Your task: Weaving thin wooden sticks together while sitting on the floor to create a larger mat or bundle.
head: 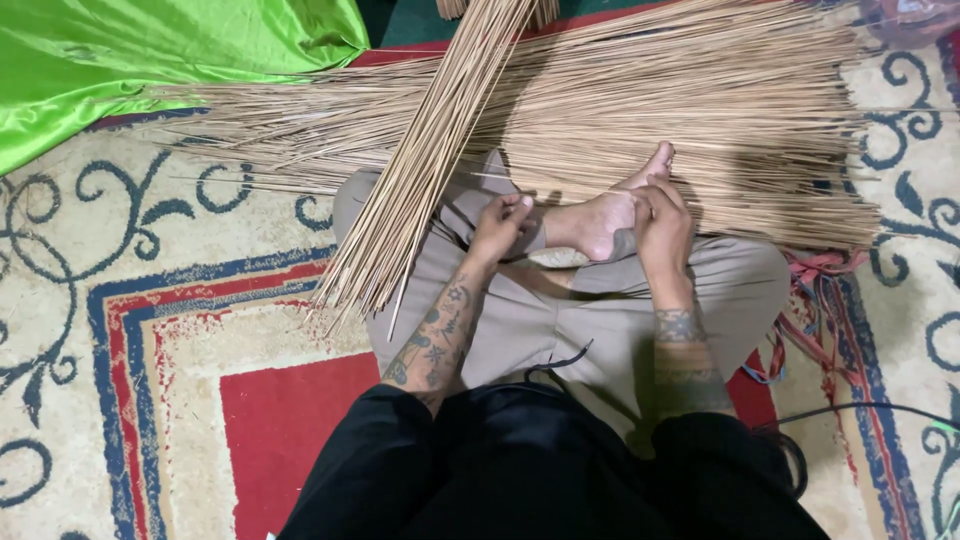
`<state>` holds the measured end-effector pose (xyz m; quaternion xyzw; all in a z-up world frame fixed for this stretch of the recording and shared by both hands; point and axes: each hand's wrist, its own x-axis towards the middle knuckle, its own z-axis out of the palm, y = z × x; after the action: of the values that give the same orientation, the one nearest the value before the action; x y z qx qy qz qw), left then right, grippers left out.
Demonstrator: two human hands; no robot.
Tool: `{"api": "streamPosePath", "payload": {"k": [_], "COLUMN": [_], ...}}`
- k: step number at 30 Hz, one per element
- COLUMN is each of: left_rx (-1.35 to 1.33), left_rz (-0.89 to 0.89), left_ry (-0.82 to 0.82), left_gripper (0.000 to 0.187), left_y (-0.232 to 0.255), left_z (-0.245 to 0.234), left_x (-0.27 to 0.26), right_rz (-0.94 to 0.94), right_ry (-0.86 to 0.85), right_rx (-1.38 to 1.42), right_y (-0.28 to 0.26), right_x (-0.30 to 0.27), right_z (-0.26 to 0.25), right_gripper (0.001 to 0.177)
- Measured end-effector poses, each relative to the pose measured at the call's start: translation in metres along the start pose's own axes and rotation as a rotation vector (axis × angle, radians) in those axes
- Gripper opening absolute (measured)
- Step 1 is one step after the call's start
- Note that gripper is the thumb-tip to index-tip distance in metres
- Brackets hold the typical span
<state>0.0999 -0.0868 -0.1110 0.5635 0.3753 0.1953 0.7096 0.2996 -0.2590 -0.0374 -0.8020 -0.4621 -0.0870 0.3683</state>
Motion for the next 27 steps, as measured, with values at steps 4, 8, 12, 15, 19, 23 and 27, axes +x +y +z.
{"api": "streamPosePath", "payload": {"k": [4, 8, 12, 15, 19, 23, 27], "left_rx": [-0.288, -0.487, -0.635, -0.776, -0.8, -0.707, -0.667], "left_rz": [-0.127, -0.171, -0.196, -0.243, -0.289, -0.259, -0.2], "left_ry": [0.057, 0.088, 0.022, -0.115, -0.309, -0.448, -0.518], "left_gripper": [0.049, 0.034, 0.019, 0.028, 0.025, 0.026, 0.028], "left_y": [0.007, -0.012, -0.003, -0.012, 0.026, 0.03, 0.043], "left_z": [0.0, 0.013, 0.051, 0.091, 0.141, 0.156, 0.132], "left_x": [0.012, 0.026, 0.017, 0.01, -0.05, -0.087, -0.075], "right_rz": [-0.002, 0.06, 0.075, -0.13, 0.315, 0.512, 0.516], "right_ry": [0.02, 0.023, 0.226, 0.744, 0.479, 0.39, 0.551], "right_rx": [0.037, 0.052, -0.061, -0.163, 0.553, 0.619, 0.66], "right_y": [-0.003, 0.011, -0.002, -0.01, -0.056, -0.061, -0.047], "right_x": [-0.027, -0.062, -0.086, -0.114, -0.116, -0.097, -0.1], "right_z": [-0.042, -0.07, -0.082, -0.057, -0.026, -0.046, -0.053], "right_gripper": [0.011, 0.01, 0.025, 0.012, 0.025, 0.029, 0.04]}}
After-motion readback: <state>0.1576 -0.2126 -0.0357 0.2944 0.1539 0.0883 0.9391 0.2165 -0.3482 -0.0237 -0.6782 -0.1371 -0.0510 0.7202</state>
